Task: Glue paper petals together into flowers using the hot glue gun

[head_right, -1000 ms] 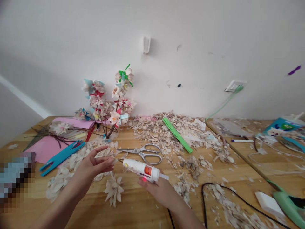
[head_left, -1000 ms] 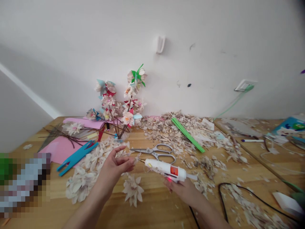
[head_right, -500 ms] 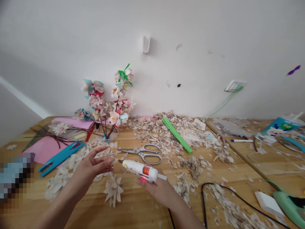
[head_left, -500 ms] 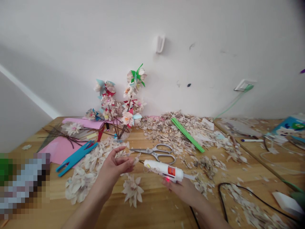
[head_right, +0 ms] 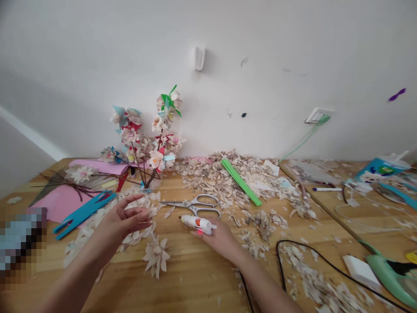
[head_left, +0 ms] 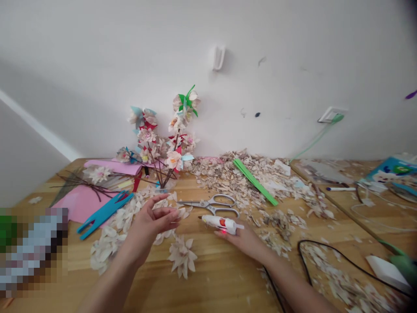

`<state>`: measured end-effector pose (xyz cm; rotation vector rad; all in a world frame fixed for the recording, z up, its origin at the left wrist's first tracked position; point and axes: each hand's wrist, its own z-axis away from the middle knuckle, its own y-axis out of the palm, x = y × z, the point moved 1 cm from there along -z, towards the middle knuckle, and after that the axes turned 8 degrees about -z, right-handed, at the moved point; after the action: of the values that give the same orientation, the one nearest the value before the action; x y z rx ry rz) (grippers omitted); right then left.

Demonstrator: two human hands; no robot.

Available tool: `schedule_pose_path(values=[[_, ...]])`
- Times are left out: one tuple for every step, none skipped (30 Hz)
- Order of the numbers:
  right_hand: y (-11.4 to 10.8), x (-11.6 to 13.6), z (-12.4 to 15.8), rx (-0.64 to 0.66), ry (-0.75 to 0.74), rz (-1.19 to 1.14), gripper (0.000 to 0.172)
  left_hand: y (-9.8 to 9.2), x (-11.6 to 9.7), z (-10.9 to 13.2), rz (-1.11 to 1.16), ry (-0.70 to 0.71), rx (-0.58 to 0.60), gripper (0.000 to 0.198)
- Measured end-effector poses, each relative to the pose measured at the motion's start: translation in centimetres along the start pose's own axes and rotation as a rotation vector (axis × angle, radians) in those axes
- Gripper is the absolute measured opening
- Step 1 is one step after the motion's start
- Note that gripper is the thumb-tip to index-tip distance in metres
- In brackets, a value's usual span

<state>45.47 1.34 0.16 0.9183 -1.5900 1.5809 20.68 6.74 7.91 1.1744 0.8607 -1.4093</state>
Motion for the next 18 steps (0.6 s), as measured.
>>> schedule_pose_path(values=[[0.1, -0.4, 0.0, 0.004, -0.004, -0.008, 0.032, -0.1, -0.1, 0.0, 0.001, 0.006, -0.002, 0.067], [0.2, -0.7, -0.1, 0.011, -0.006, -0.019, 0.031, -0.2, -0.1, -0.1, -0.001, 0.008, 0.0, 0.067], [0.2, -0.8, -0.1, 0.018, -0.003, -0.033, 0.032, -0.2, -0.1, -0.1, -0.001, 0.01, 0.001, 0.066], [0.1, -0.9, -0.1, 0.007, -0.002, -0.052, 0.037, -0.3, -0.1, -0.1, 0.002, 0.015, -0.001, 0.065], [-0.1, -0.8, 0.0, -0.031, -0.009, -0.071, 0.045, -0.4, -0.1, -0.2, 0.007, 0.022, -0.004, 0.065], [-0.4, -0.6, 0.3, -0.096, -0.03, -0.085, 0.056, -0.5, -0.1, -0.2, 0.011, 0.03, -0.005, 0.064], [-0.9, -0.2, 0.6, -0.187, -0.069, -0.084, 0.067, -0.6, -0.2, -0.2, 0.014, 0.037, -0.007, 0.063], [-1.4, 0.3, 1.1, -0.296, -0.13, -0.058, 0.076, -0.7, -0.2, -0.3, 0.014, 0.045, -0.009, 0.062], [-1.9, 1.1, 1.8, -0.405, -0.208, -0.007, 0.081, -0.8, -0.3, -0.3, 0.011, 0.053, -0.013, 0.061], [-2.2, 1.9, 2.5, -0.503, -0.301, 0.064, 0.084, -0.8, -0.3, -0.4, 0.005, 0.059, -0.015, 0.061], [-2.4, 2.9, 3.2, -0.561, -0.396, 0.136, 0.083, -0.9, -0.4, -0.4, -0.001, 0.064, -0.017, 0.06], [-2.2, 3.7, 3.8, -0.582, -0.469, 0.188, 0.079, -0.9, -0.4, -0.4, -0.006, 0.07, -0.019, 0.06], [-1.8, 4.5, 4.3, -0.571, -0.528, 0.214, 0.072, -0.9, -0.4, -0.3, -0.009, 0.076, -0.02, 0.06], [-1.1, 5.2, 4.5, -0.492, -0.557, 0.235, 0.065, -0.9, -0.5, -0.3, -0.011, 0.081, -0.017, 0.06], [-0.1, 5.6, 4.6, -0.392, -0.571, 0.225, 0.063, -0.8, -0.5, -0.2, -0.01, 0.086, -0.015, 0.06], [1.0, 5.9, 4.4, -0.273, -0.532, 0.19, 0.066, -0.8, -0.5, -0.2, -0.008, 0.091, -0.012, 0.061], [2.3, 5.9, 4.1, -0.153, -0.453, 0.159, 0.07, -0.7, -0.5, -0.1, -0.006, 0.096, -0.009, 0.061], [3.5, 5.8, 3.7, -0.063, -0.36, 0.137, 0.074, -0.7, -0.6, 0.0, -0.004, 0.1, -0.004, 0.061]])
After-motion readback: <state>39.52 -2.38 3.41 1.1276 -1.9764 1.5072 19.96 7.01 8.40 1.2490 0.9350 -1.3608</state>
